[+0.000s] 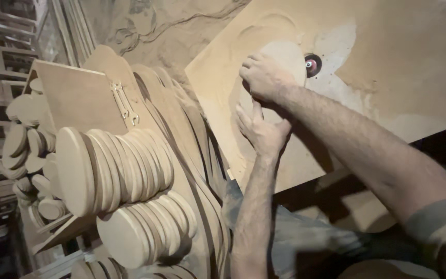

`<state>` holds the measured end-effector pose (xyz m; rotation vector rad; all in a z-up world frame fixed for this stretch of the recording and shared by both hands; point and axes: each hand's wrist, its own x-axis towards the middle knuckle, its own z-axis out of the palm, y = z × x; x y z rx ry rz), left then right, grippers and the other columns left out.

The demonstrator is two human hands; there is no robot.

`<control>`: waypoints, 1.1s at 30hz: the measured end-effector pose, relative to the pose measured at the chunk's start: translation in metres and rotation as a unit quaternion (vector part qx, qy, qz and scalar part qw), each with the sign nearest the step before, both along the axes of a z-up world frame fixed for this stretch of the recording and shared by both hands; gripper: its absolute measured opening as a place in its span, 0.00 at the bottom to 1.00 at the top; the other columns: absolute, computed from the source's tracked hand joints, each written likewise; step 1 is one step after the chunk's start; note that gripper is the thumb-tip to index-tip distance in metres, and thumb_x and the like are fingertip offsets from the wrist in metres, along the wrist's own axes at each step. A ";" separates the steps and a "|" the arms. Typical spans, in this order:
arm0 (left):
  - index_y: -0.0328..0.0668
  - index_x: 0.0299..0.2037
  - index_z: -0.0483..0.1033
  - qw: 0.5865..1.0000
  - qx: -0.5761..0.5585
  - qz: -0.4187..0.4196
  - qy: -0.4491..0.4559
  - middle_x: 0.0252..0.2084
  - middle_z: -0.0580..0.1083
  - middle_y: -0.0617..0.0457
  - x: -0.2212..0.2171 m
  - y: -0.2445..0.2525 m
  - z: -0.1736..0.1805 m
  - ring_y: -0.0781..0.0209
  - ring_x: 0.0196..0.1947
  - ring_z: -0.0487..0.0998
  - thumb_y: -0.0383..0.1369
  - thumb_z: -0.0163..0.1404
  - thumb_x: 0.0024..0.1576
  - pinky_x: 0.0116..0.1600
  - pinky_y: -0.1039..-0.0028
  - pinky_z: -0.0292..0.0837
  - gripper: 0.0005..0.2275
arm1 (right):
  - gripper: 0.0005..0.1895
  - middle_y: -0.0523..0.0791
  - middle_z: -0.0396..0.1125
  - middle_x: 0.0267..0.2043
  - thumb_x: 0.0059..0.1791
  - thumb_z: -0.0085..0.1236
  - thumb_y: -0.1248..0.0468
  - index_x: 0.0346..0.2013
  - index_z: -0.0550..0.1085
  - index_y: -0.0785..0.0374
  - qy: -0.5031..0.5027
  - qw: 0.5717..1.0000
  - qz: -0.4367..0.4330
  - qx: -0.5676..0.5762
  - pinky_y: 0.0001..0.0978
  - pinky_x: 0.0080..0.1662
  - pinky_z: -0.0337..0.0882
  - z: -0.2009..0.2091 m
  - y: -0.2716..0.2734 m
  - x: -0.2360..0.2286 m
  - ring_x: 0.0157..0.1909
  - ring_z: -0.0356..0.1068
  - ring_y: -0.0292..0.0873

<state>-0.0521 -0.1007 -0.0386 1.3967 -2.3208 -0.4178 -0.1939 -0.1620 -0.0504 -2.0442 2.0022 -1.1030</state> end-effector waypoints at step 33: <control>0.28 0.69 0.62 0.965 0.142 -0.218 -0.011 0.76 0.54 0.30 0.079 0.021 0.053 0.36 0.77 0.55 0.33 0.69 0.40 0.76 0.57 0.54 0.44 | 0.12 0.51 0.66 0.48 0.40 0.54 0.68 0.36 0.76 0.67 -0.022 0.981 -0.189 -0.038 0.41 0.58 0.64 0.013 0.085 0.044 0.56 0.63 0.53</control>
